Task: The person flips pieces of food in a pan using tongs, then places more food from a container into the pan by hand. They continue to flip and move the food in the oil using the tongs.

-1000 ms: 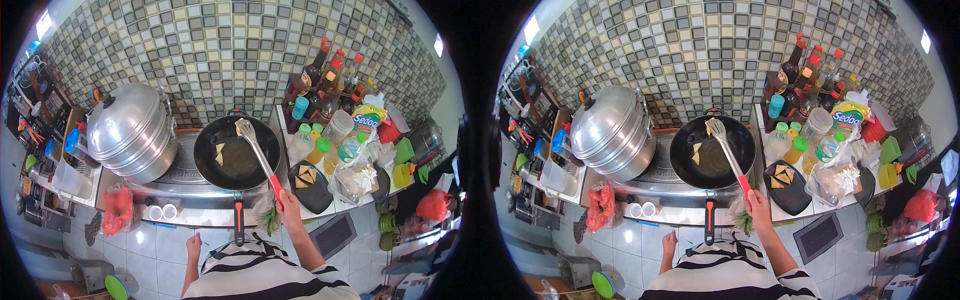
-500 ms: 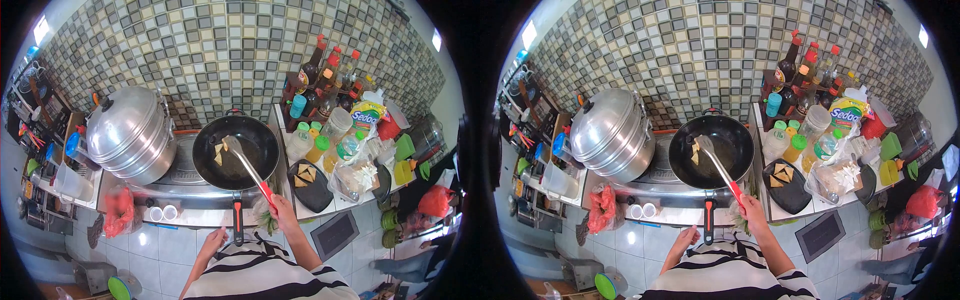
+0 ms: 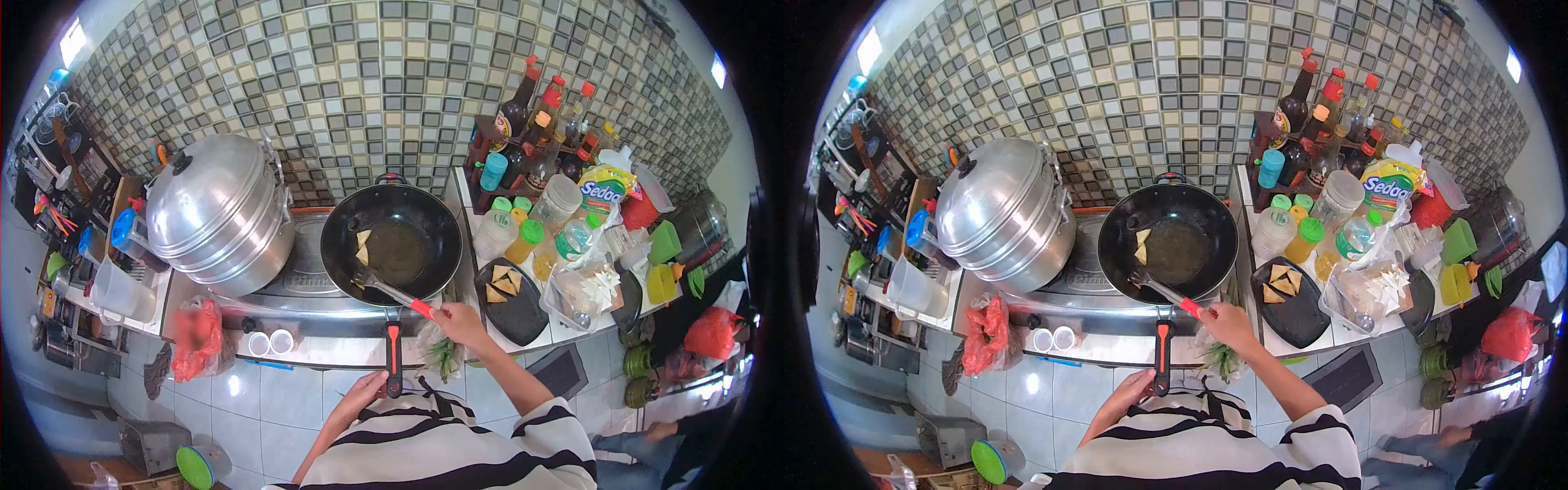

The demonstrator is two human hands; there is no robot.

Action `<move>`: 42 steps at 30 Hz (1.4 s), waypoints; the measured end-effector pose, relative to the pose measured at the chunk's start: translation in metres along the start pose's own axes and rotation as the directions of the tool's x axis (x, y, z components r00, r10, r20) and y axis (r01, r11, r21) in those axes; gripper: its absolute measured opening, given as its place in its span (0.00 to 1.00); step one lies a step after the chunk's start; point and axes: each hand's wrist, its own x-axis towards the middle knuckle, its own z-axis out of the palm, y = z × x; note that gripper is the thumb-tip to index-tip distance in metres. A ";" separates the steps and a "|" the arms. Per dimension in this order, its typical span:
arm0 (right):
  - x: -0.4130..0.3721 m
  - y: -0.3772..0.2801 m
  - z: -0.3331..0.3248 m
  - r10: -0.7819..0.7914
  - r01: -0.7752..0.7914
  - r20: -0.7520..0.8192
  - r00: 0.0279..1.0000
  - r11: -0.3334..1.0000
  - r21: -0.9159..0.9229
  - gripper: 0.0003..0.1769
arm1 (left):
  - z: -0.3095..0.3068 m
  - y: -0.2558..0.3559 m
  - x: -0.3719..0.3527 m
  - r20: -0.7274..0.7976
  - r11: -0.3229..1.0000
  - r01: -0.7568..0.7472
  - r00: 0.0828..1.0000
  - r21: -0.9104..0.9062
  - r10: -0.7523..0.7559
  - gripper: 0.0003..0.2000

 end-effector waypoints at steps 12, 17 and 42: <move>0.017 -0.016 -0.001 -0.119 0.116 -0.020 0.993 0.987 -0.109 0.20 | 0.002 0.000 -0.002 0.018 0.999 -0.043 0.999 -0.002 0.043 0.16; 0.019 0.001 0.010 -0.137 0.137 -0.014 0.990 0.991 0.000 0.20 | 0.000 0.001 -0.002 0.033 0.999 -0.040 0.999 -0.004 0.040 0.16; -0.038 -0.019 -0.046 -0.343 0.411 -0.670 0.658 0.910 -0.063 0.10 | 0.002 0.001 0.000 -0.011 0.998 0.009 1.000 -0.069 -0.009 0.13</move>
